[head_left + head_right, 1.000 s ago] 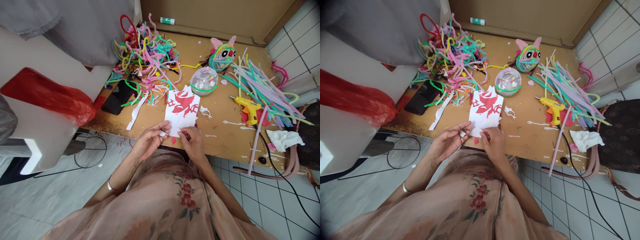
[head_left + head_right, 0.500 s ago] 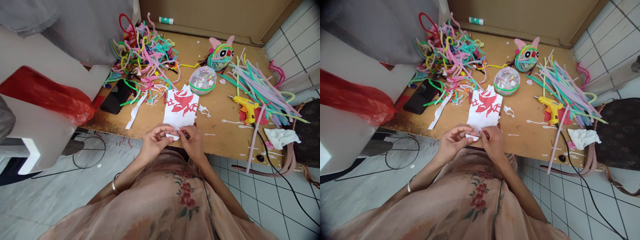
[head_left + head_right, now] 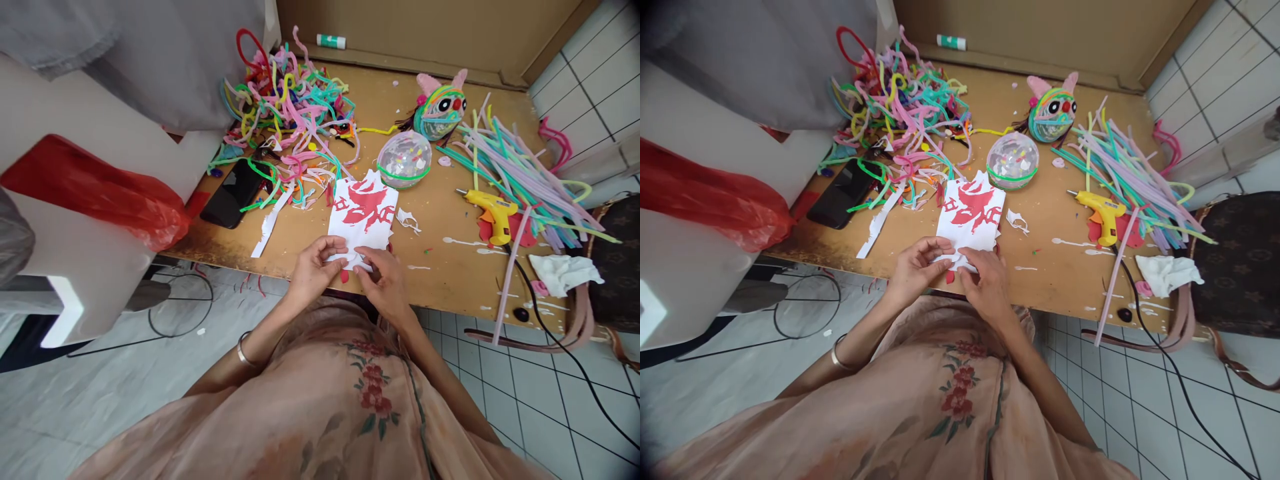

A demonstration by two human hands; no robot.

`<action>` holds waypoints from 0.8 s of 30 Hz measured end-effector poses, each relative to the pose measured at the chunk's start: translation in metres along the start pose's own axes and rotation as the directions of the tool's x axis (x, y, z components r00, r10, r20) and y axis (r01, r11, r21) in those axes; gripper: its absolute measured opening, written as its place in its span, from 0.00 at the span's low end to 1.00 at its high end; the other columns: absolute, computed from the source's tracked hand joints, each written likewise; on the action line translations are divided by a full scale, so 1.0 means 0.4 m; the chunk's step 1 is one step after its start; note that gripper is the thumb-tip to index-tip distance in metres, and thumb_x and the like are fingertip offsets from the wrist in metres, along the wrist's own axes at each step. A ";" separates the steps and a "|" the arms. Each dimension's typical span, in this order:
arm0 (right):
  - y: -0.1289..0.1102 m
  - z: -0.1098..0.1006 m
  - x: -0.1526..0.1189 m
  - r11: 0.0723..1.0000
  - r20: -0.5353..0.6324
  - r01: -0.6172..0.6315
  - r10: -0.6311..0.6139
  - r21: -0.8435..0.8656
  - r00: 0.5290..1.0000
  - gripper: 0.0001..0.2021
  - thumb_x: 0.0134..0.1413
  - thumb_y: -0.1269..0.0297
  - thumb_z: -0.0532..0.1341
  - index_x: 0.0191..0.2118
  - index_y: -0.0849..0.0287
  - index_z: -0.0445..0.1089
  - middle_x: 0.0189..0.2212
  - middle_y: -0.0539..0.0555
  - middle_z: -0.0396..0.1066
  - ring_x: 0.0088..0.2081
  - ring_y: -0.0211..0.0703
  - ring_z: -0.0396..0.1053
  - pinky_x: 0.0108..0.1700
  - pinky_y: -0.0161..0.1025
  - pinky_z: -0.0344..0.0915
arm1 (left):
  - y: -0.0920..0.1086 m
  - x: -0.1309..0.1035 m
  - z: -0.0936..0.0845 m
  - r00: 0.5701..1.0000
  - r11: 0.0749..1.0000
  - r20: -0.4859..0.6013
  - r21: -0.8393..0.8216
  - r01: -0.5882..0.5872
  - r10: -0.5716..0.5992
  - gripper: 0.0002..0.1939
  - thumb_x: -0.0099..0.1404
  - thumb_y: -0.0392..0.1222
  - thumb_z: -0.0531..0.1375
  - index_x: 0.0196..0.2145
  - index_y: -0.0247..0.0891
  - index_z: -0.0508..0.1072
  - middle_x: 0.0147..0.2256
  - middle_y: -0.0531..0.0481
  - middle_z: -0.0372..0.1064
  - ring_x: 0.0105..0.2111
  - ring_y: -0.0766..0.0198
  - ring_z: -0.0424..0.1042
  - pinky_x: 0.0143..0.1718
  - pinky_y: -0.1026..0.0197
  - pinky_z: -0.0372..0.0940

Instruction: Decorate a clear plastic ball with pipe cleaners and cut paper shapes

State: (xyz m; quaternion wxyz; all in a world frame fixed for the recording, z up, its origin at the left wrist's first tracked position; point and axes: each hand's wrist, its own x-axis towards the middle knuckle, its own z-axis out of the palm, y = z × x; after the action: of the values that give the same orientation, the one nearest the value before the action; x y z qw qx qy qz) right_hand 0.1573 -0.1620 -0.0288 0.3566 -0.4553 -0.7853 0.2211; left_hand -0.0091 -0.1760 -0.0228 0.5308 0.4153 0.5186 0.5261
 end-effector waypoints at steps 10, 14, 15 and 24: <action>-0.010 0.014 0.008 0.998 -0.077 -0.065 0.063 -0.027 0.995 0.10 0.63 0.64 0.56 0.32 0.56 0.71 0.29 0.52 0.75 0.33 0.44 0.69 0.39 0.43 0.59 | -0.007 -0.024 0.004 0.997 0.997 -0.010 0.019 -0.071 0.071 0.18 0.54 0.39 0.67 0.42 0.36 0.72 0.51 0.42 0.61 0.48 0.59 0.69 0.38 0.63 0.73; -0.005 0.017 0.005 0.995 -0.112 -0.095 0.093 -0.008 0.989 0.10 0.62 0.63 0.56 0.31 0.56 0.70 0.28 0.52 0.74 0.31 0.43 0.68 0.38 0.42 0.60 | -0.008 -0.041 0.001 0.982 0.966 -0.057 0.199 -0.168 0.182 0.14 0.59 0.39 0.63 0.43 0.37 0.72 0.51 0.43 0.61 0.40 0.65 0.69 0.34 0.65 0.71; -0.004 0.016 0.004 0.995 -0.118 -0.096 0.096 -0.002 0.988 0.10 0.62 0.63 0.56 0.31 0.56 0.70 0.28 0.52 0.74 0.31 0.43 0.68 0.38 0.42 0.61 | -0.007 -0.044 -0.002 0.975 0.940 -0.056 0.285 -0.190 0.214 0.14 0.59 0.38 0.62 0.44 0.38 0.73 0.50 0.43 0.62 0.39 0.65 0.69 0.33 0.65 0.70; -0.009 0.008 0.003 0.995 -0.117 -0.102 0.103 0.019 0.988 0.08 0.62 0.63 0.56 0.32 0.56 0.68 0.28 0.52 0.73 0.30 0.42 0.67 0.34 0.40 0.61 | 0.012 -0.021 -0.014 0.974 0.730 0.072 0.651 -0.208 0.214 0.25 0.59 0.37 0.63 0.55 0.36 0.69 0.41 0.44 0.72 0.40 0.59 0.70 0.46 0.56 0.66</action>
State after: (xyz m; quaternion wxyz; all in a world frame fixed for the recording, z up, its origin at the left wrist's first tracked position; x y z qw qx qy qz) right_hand 0.1525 -0.1626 -0.0281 0.3934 -0.5050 -0.7369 0.2171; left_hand -0.0146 -0.1846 -0.0179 0.2869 0.6284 0.6212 0.3701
